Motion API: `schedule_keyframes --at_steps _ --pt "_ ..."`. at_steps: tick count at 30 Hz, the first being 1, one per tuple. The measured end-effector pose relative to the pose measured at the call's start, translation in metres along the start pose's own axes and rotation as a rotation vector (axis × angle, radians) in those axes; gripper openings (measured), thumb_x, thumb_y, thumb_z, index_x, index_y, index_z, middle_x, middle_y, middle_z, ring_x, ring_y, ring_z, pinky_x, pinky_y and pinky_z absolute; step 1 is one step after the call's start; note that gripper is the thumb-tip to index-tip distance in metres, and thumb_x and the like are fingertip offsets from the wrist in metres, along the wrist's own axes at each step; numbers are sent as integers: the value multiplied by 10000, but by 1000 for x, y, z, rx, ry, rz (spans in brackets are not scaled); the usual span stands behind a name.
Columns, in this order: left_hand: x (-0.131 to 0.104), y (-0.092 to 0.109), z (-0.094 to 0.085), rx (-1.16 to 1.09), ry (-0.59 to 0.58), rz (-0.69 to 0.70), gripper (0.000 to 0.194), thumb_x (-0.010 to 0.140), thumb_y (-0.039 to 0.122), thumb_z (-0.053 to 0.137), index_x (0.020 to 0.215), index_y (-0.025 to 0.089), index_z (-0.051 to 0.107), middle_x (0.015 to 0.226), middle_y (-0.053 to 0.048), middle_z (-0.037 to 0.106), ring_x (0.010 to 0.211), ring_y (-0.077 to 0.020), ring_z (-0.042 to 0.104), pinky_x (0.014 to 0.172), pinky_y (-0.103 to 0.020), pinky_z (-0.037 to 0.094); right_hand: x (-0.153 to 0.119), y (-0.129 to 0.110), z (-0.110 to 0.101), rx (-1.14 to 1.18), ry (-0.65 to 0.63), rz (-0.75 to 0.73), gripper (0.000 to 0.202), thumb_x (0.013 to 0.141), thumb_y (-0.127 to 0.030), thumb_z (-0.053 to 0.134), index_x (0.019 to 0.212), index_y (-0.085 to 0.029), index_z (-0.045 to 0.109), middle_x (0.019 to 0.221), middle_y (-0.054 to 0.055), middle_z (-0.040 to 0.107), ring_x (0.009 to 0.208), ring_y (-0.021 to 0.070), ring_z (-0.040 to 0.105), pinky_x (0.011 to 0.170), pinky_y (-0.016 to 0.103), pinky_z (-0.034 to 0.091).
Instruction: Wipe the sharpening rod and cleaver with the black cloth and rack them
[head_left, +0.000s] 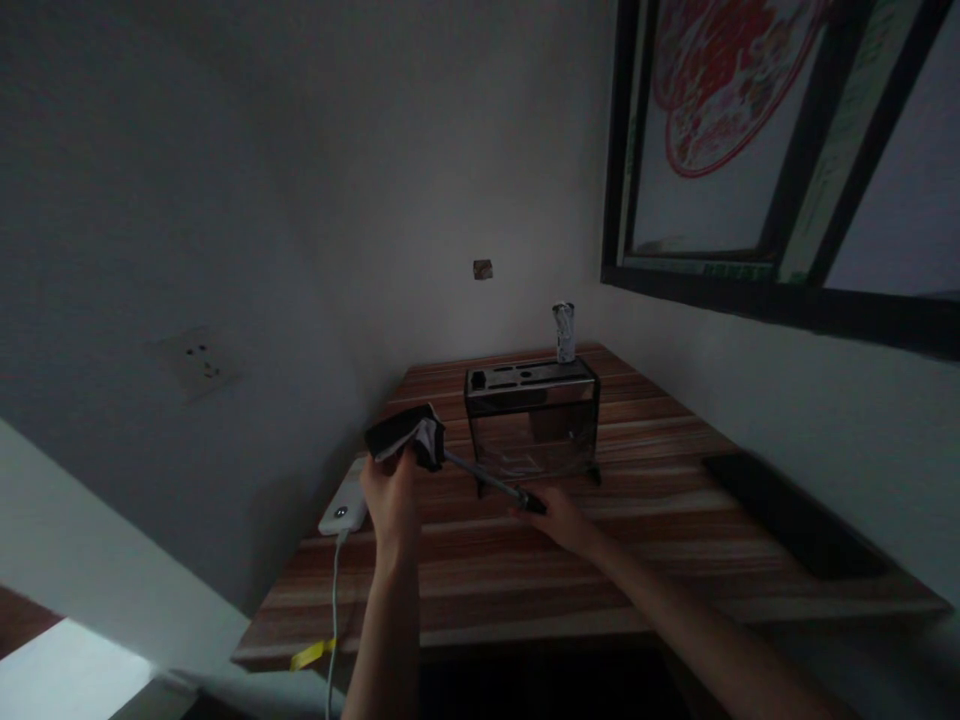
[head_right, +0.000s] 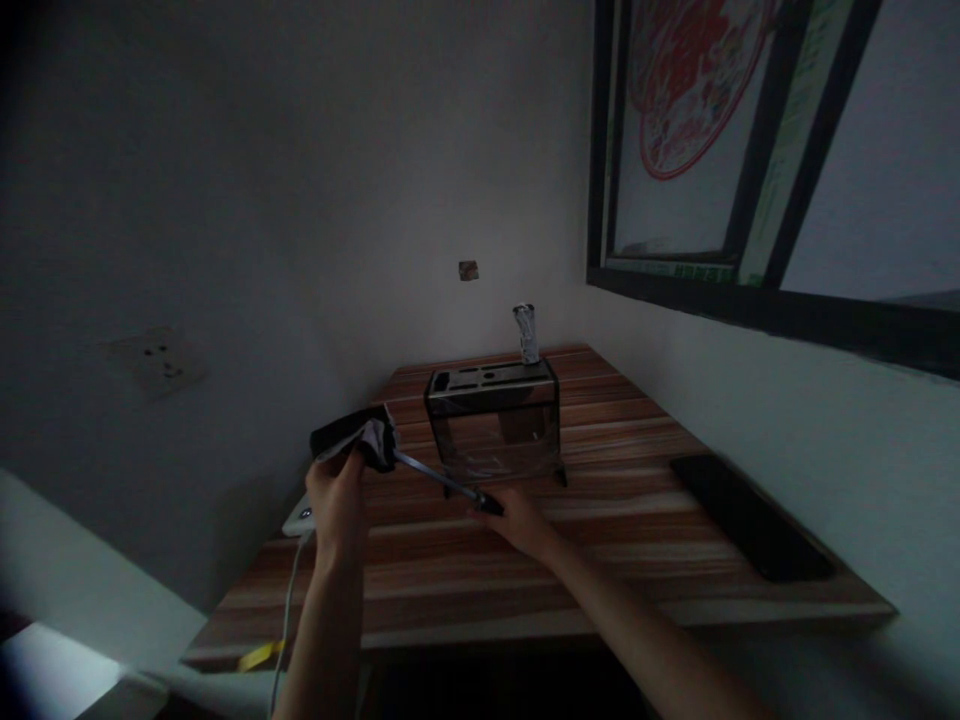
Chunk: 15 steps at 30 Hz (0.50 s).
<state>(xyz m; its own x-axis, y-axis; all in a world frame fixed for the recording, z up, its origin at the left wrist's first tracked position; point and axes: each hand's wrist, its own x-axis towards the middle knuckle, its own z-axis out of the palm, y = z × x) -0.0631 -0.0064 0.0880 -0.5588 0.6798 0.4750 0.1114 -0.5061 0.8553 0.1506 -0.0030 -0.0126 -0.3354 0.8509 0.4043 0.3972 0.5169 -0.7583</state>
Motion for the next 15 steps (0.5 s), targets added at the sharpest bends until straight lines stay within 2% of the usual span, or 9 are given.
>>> schedule_keyframes --at_steps 5,8,15 --pt "-6 5 -1 87 -60 28 226 643 294 608 762 105 644 699 -30 663 710 -175 608 629 -237 456 -1 0 -1 -6 -1 23 298 761 -423 554 659 -144 572 620 -23 508 584 115 442 549 207 333" --pt "-12 5 1 89 -107 34 239 648 290 598 793 107 650 741 -41 675 740 -191 617 657 -253 464 0 2 -1 -6 3 21 291 758 -407 557 635 -143 561 599 -29 484 571 111 431 544 207 327" --pt "-34 -2 10 71 -217 -54 224 656 273 604 787 95 640 733 -60 681 732 -196 623 649 -248 465 0 4 -1 41 0 15 260 761 -385 557 668 -143 573 629 -30 501 596 117 451 572 214 349"
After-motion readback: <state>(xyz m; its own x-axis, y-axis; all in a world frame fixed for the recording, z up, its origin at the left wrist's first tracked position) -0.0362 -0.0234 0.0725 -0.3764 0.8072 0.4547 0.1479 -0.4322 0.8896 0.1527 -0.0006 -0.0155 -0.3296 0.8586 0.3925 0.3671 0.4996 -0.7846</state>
